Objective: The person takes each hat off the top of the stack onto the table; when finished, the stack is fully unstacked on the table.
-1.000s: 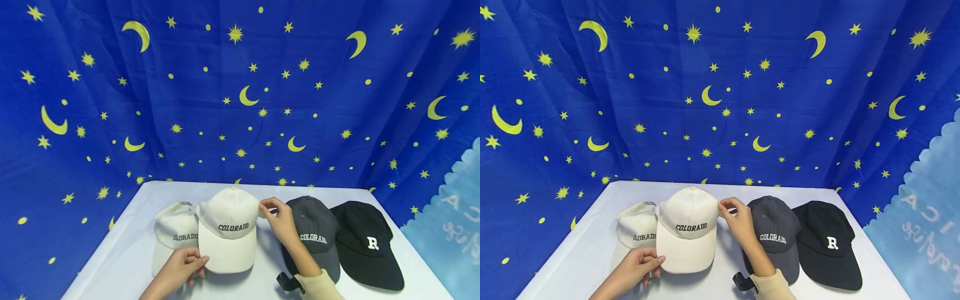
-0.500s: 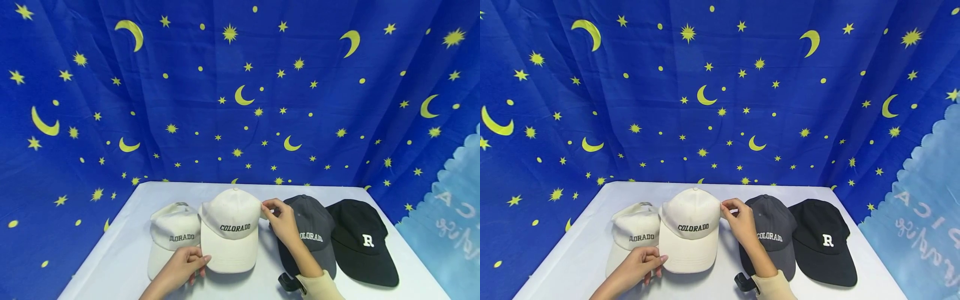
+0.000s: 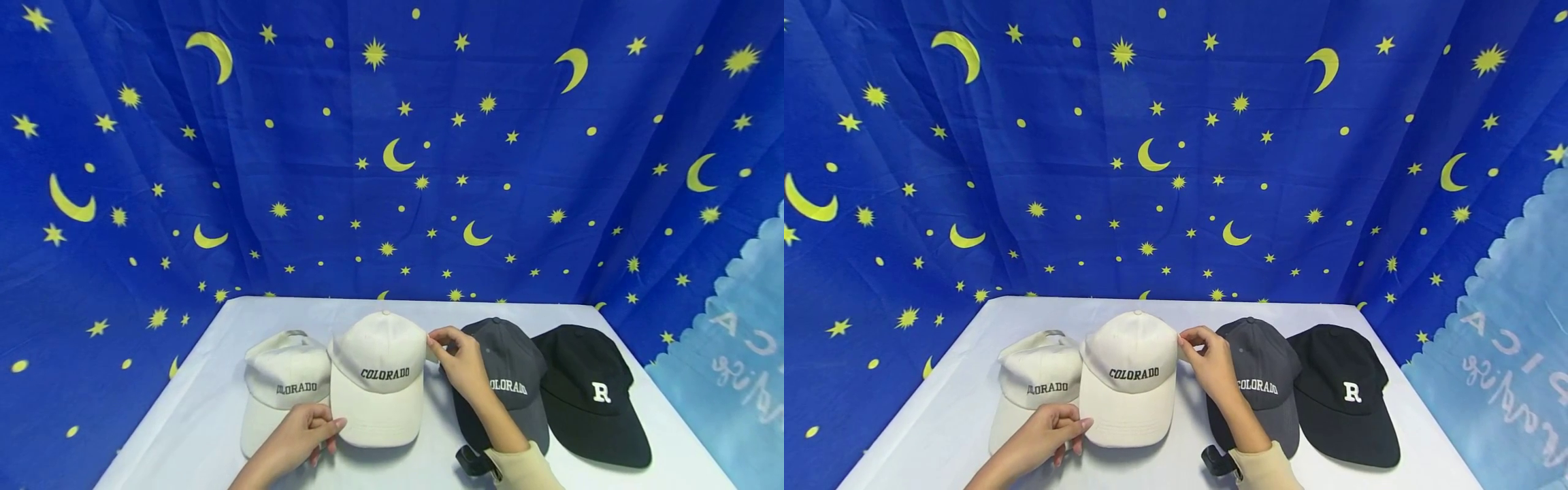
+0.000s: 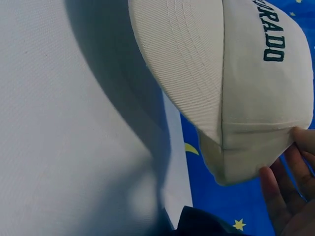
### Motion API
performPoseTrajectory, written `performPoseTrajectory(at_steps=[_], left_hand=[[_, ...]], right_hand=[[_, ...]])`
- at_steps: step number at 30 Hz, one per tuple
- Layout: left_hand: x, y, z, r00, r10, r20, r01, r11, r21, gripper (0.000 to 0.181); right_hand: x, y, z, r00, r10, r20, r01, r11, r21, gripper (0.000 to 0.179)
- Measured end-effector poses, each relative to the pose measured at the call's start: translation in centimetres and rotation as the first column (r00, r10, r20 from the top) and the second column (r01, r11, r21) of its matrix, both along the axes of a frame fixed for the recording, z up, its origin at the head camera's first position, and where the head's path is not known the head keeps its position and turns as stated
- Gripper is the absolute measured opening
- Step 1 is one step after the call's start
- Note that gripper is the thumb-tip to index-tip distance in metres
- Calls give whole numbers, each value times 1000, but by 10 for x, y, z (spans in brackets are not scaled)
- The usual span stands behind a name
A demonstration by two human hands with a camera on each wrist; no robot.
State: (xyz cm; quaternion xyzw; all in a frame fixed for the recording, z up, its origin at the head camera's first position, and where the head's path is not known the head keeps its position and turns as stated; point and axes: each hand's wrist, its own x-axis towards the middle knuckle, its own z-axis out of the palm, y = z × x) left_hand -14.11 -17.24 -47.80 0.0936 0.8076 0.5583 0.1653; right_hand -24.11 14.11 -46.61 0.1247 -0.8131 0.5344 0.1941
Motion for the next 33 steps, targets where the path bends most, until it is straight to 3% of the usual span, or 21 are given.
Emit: performPoseTrajectory(at_steps=[12,25,33], left_hand=[[-3,2,-4,1000,-20,4,20,1000,-14,36],[-7,8,-4,999,-44,-21,43,999,-27,36],[-7,12,-5,997,-47,-67,44,998,-51,35]], right_hand=[[0,3,-1,999,3,45,-4,1000,21,4],[1,11,7,999,-10,51,8,999,46,4],[1,14,4,996,-33,85,27,997,70,4]])
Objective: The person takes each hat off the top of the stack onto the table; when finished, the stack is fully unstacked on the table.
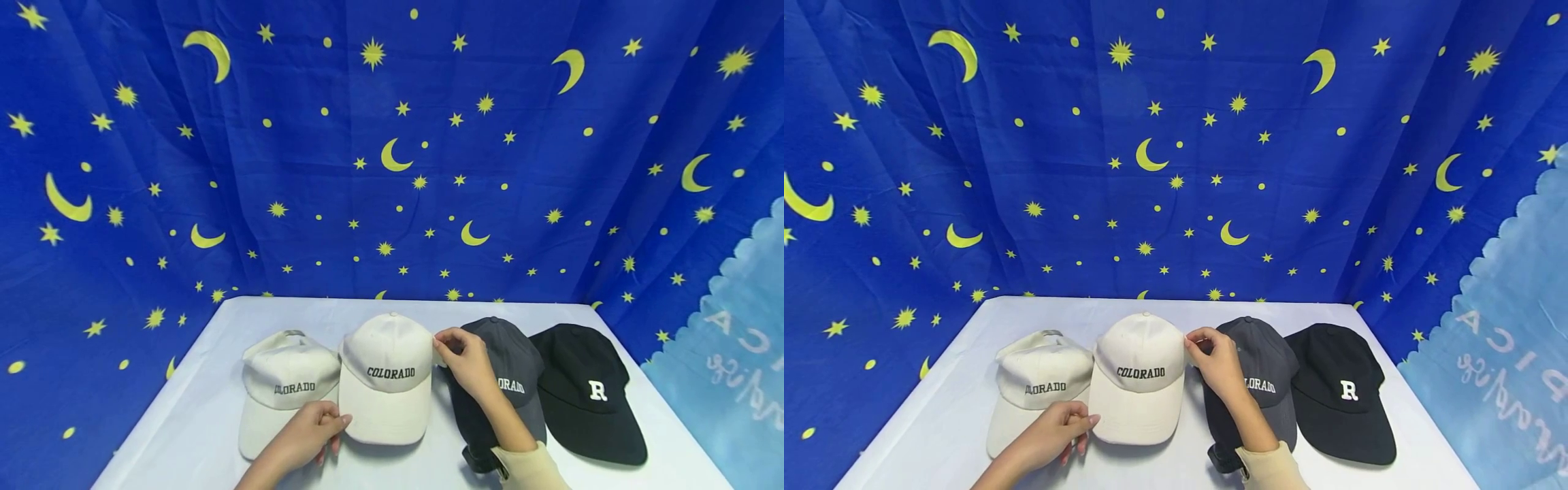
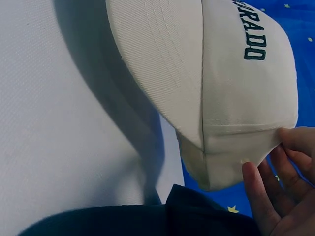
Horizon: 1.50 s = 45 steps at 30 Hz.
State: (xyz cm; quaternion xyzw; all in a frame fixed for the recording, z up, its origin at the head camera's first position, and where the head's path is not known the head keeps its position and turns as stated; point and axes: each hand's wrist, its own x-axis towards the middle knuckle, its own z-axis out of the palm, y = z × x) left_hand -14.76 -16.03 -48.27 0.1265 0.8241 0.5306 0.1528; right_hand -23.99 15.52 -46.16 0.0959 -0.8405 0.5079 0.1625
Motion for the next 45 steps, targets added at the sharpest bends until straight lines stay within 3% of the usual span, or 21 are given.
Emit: performPoseTrajectory(at_steps=[10,22,33,45], left_hand=[[0,4,-6,1000,2,-17,-3,998,-66,37],[4,8,-2,1000,-2,-24,-1,991,-131,34],[1,11,-3,999,18,-35,-23,988,-154,35],[2,12,-4,999,37,-25,-41,976,-216,33]], right_hand=[[-1,2,-6,999,12,31,-13,1000,20,8],[1,1,-7,998,30,48,-31,999,21,9],[0,5,-4,999,27,19,-28,999,29,7],[1,2,-5,998,37,58,-38,999,26,6]])
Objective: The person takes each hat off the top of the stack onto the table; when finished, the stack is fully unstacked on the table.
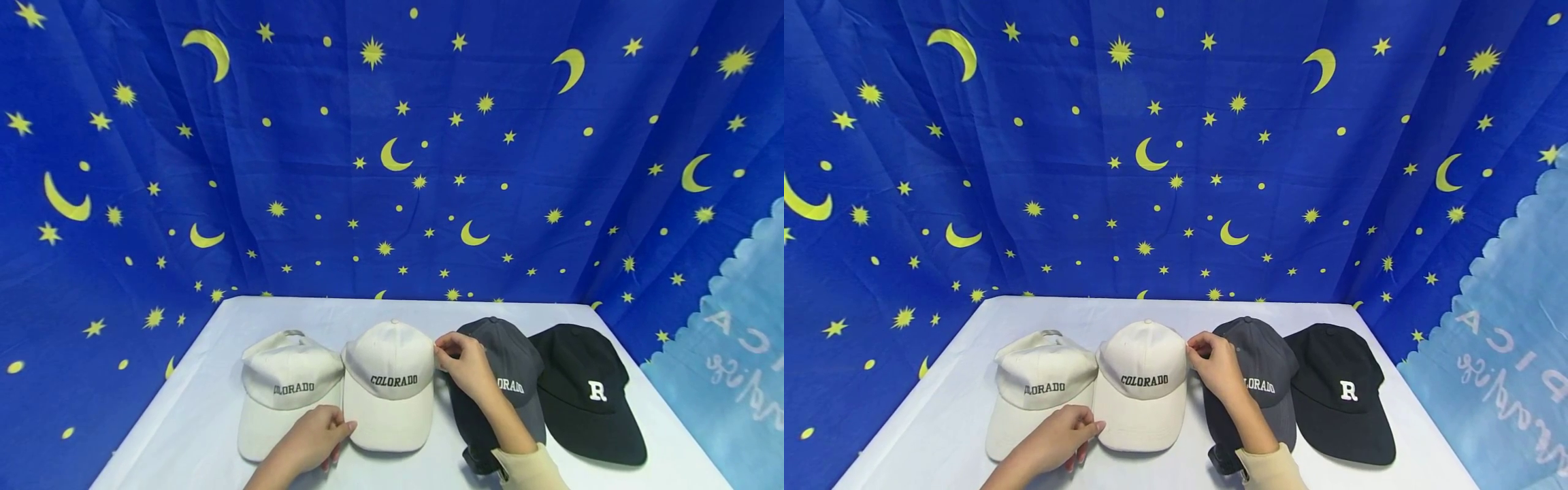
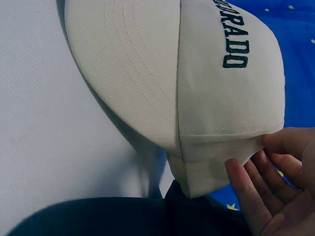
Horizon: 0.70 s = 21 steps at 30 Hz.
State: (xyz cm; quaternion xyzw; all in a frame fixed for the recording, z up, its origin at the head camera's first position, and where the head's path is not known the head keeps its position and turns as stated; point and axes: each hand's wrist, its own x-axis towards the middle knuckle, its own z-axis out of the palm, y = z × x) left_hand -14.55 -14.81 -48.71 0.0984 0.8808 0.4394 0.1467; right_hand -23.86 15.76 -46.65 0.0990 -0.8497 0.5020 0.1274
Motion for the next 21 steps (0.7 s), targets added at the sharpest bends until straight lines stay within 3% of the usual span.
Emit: performPoseTrajectory(at_steps=[16,21], left_hand=[[2,-2,3,1000,-2,-23,1,999,-34,33],[4,-2,4,999,4,-42,-6,999,-42,33]], right_hand=[[0,-3,-4,999,38,34,-37,999,-19,11],[0,-4,-6,999,40,33,-40,999,-11,5]])
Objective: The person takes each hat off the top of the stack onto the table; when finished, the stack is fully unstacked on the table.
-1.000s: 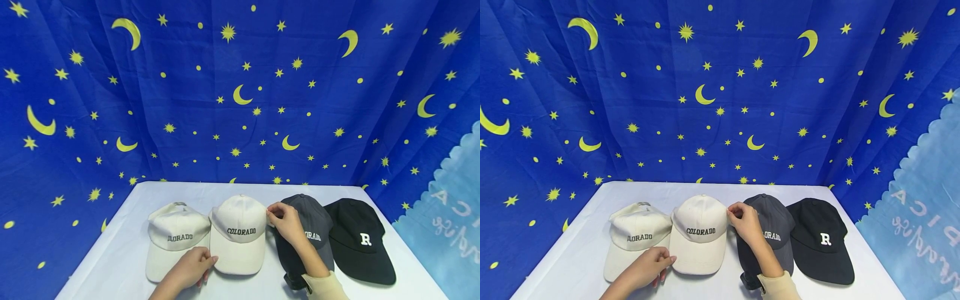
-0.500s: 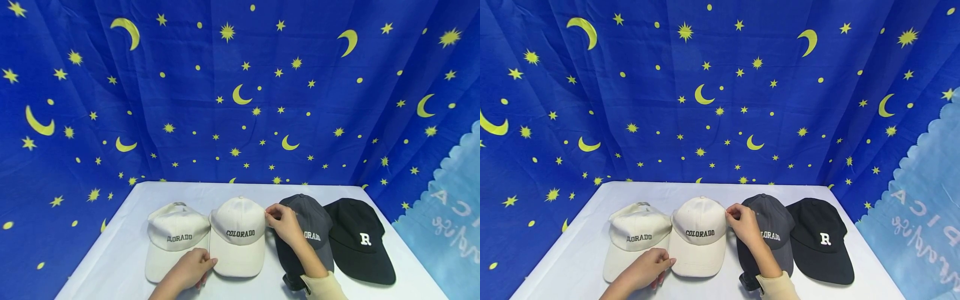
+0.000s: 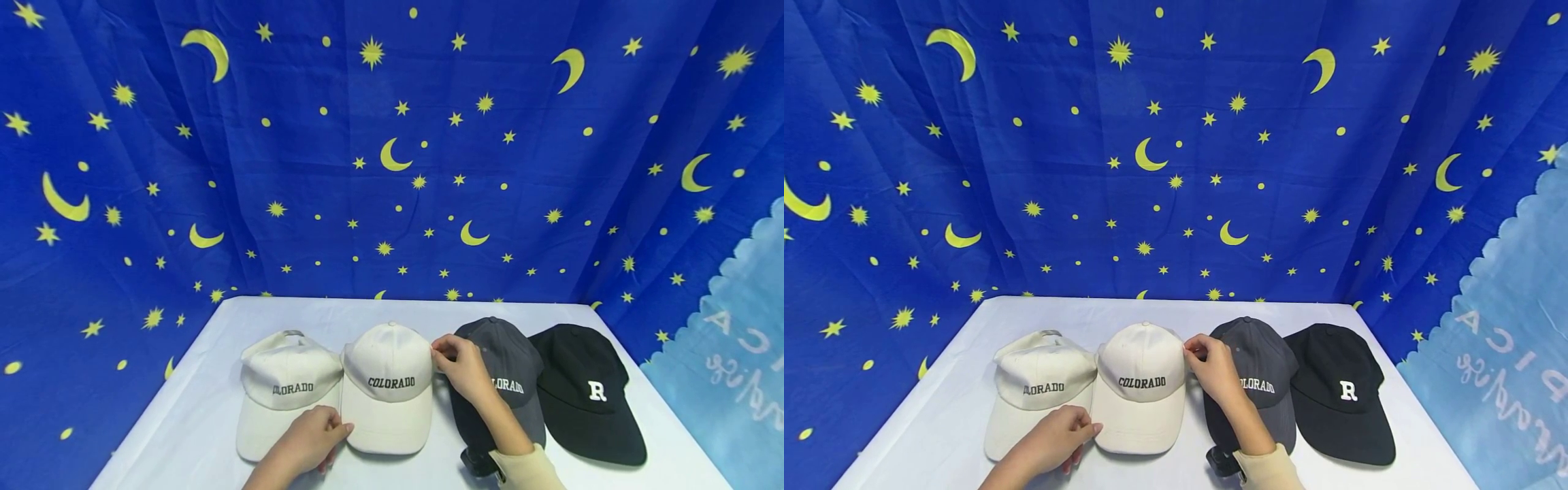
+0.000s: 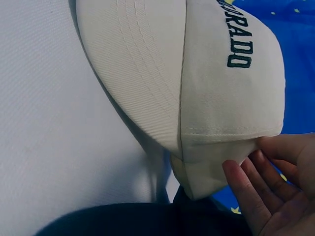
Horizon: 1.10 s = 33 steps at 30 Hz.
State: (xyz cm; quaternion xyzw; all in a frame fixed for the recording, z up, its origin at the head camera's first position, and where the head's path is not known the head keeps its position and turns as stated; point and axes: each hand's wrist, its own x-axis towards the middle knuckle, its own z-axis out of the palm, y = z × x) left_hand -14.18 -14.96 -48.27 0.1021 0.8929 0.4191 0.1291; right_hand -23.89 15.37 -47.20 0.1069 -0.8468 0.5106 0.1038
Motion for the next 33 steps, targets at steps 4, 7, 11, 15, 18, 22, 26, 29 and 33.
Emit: performPoseTrajectory(at_steps=[4,7,11,15,18,22,26,29,33], left_hand=[[0,0,1,1000,1,-2,-1,1000,-6,34],[0,-1,1,1000,-1,-4,1,1000,-14,34],[0,-1,1,1000,-2,-10,1,1000,-26,34],[0,0,1,1000,-2,-20,1,999,-34,34],[0,0,1,1000,0,-24,-1,999,-37,34],[0,0,1,1000,7,-28,-8,999,-45,34],[0,0,1,1000,14,-26,-15,998,-54,34],[0,1,1,1000,16,-24,-17,998,-57,33],[-1,1,0,999,22,-32,-24,998,-61,33]], right_hand=[[0,-1,0,1000,-4,6,4,1000,13,8],[0,-1,-1,1000,-4,4,4,1000,17,10],[0,-1,-1,1000,-5,7,5,1000,23,11],[0,-2,-1,1000,-10,13,9,1000,29,11],[0,-2,-1,1000,-14,16,13,999,31,12],[0,-3,-1,1000,-17,24,16,999,28,12],[0,-3,-1,1000,-17,26,16,1000,27,12],[1,-4,-1,1000,-16,24,16,1000,26,11],[1,-3,0,1000,-14,27,14,1000,23,11]])
